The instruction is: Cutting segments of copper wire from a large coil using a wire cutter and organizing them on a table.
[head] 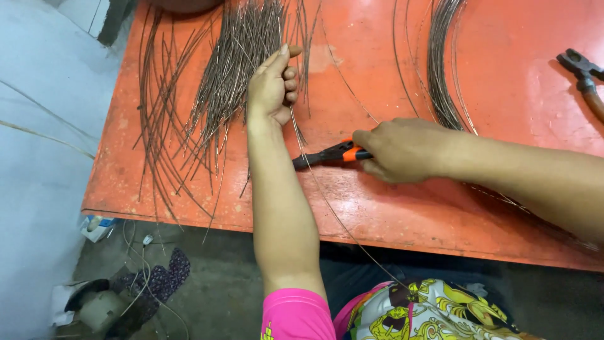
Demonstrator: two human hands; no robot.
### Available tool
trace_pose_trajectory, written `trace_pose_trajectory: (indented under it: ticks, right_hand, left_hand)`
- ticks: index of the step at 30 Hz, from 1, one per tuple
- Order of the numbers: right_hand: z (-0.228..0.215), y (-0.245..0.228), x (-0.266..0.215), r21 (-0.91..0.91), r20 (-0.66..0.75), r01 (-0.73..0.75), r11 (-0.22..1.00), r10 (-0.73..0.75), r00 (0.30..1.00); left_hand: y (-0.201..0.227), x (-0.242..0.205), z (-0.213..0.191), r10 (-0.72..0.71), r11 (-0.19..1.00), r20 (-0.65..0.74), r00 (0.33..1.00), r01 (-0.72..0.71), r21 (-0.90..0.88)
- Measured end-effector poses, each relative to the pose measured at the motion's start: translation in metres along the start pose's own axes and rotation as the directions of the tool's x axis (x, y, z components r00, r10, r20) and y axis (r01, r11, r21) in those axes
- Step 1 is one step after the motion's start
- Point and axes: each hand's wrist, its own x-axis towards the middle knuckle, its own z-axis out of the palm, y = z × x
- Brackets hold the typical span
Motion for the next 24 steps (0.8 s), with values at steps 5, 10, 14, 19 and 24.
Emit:
trace_pose_trajectory:
  ticks: [5,10,14,19,24]
  right_hand:
    - [-0.028,0.022,-0.010,0.003,0.066,-0.060,0.998,0.060,0.996]
    - [-0.036,0.046,-0.003,-0.010,0.039,0.030,1.000,-0.029,0.999]
    - [-0.031,0.053,0.003,0.042,0.022,0.140,0.989,-0.141,0.990]
    - [-0.033,0.060,0.008,0.041,0.012,0.260,0.965,-0.261,0.965]
    - [-0.034,0.076,0.013,0.309,-0.186,0.426,0.850,-0.386,0.904]
  left_hand:
    - [-0.003,0.006,-0.005,0.012,1.000,-0.008,1.000,-0.012,-0.024]
    - [-0.009,0.010,-0.007,-0.008,1.000,-0.054,0.999,0.009,0.019]
    - [-0.006,0.003,-0.002,-0.014,0.998,-0.052,0.999,0.017,0.066]
    - [-0.005,0.001,-0.006,-0.046,0.994,-0.023,0.999,0.048,0.099]
    - [-0.002,-0.001,-0.009,-0.036,0.996,-0.015,0.999,0.038,0.078]
